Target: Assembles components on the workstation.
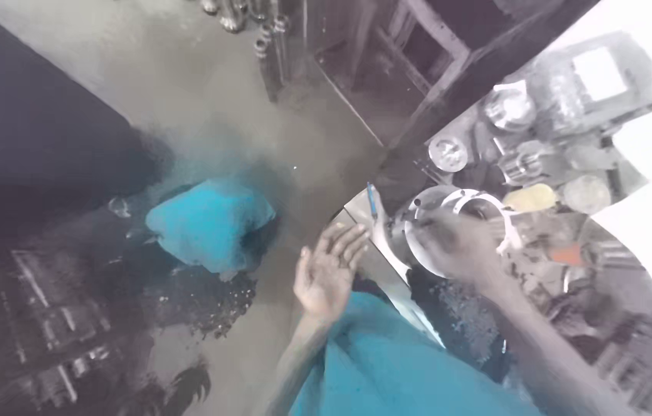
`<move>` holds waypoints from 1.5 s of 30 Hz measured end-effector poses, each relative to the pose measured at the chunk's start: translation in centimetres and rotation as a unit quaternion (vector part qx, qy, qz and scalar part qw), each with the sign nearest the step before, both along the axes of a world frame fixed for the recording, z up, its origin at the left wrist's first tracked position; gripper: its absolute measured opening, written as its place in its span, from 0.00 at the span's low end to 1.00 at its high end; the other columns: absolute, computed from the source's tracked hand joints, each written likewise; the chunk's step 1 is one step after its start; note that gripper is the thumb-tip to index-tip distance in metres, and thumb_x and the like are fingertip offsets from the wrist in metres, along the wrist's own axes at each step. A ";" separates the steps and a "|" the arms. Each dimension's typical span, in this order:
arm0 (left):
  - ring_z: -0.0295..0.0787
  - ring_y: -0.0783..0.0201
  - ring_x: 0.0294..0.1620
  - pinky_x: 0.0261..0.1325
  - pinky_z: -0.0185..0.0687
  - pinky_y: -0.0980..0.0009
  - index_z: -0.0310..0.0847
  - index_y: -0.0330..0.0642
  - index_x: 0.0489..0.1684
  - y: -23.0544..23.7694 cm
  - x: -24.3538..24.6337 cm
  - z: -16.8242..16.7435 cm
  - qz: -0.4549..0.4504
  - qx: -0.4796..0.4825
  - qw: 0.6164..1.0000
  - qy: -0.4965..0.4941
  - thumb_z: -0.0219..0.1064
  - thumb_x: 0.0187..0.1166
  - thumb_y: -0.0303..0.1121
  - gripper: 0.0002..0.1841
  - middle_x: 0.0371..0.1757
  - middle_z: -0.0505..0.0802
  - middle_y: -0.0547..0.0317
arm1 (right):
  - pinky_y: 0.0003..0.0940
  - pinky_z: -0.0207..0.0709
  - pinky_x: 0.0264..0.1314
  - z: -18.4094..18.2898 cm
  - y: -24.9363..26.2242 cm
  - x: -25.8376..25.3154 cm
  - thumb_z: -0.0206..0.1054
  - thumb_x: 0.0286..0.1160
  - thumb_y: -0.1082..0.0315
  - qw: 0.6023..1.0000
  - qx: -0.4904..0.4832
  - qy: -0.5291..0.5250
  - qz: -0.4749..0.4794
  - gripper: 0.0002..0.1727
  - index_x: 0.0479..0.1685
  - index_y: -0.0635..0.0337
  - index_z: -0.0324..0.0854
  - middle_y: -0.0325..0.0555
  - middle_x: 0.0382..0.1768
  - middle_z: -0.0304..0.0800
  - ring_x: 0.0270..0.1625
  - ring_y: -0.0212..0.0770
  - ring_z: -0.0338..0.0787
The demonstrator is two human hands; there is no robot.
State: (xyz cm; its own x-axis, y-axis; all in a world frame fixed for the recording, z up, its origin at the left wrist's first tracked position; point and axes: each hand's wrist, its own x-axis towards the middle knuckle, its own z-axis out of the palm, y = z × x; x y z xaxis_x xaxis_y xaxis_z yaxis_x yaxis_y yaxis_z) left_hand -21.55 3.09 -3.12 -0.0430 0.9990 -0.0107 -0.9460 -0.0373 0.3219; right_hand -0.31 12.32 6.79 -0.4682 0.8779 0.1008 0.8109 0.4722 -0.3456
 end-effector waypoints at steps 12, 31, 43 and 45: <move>0.64 0.43 0.89 0.85 0.64 0.48 0.54 0.39 0.89 0.8 2.2 1.1 -0.017 0.016 0.988 0.154 0.20 0.84 0.64 0.45 0.88 0.70 0.41 | 0.46 0.88 0.53 -4.5 -4.6 -6.1 0.66 0.76 0.62 0.988 -0.072 0.121 0.065 0.10 0.47 0.55 0.90 0.46 0.44 0.94 0.50 0.46 0.94; 0.71 0.46 0.84 0.83 0.68 0.49 0.73 0.40 0.81 0.3 3.0 1.9 -0.020 0.068 0.974 0.217 0.52 0.84 0.63 0.38 0.84 0.75 0.43 | 0.27 0.88 0.32 -3.6 -3.1 -4.5 0.75 0.64 0.75 0.859 -0.103 0.485 -0.123 0.08 0.41 0.60 0.88 0.38 0.33 0.92 0.29 0.30 0.89; 0.69 0.51 0.85 0.84 0.67 0.52 0.67 0.38 0.85 0.6 3.1 2.1 -0.032 0.085 0.965 0.244 0.52 0.86 0.59 0.37 0.86 0.73 0.46 | 0.27 0.89 0.34 -3.9 -3.4 -5.4 0.74 0.63 0.75 0.850 -0.066 0.502 -0.144 0.08 0.41 0.60 0.87 0.39 0.38 0.94 0.32 0.30 0.90; 0.68 0.50 0.86 0.85 0.66 0.52 0.67 0.38 0.86 0.6 3.0 2.1 -0.037 0.090 0.963 0.251 0.52 0.86 0.59 0.38 0.87 0.72 0.45 | 0.27 0.89 0.34 -4.0 -3.2 -5.3 0.74 0.64 0.75 0.851 -0.065 0.503 -0.140 0.08 0.41 0.60 0.87 0.39 0.37 0.93 0.32 0.30 0.90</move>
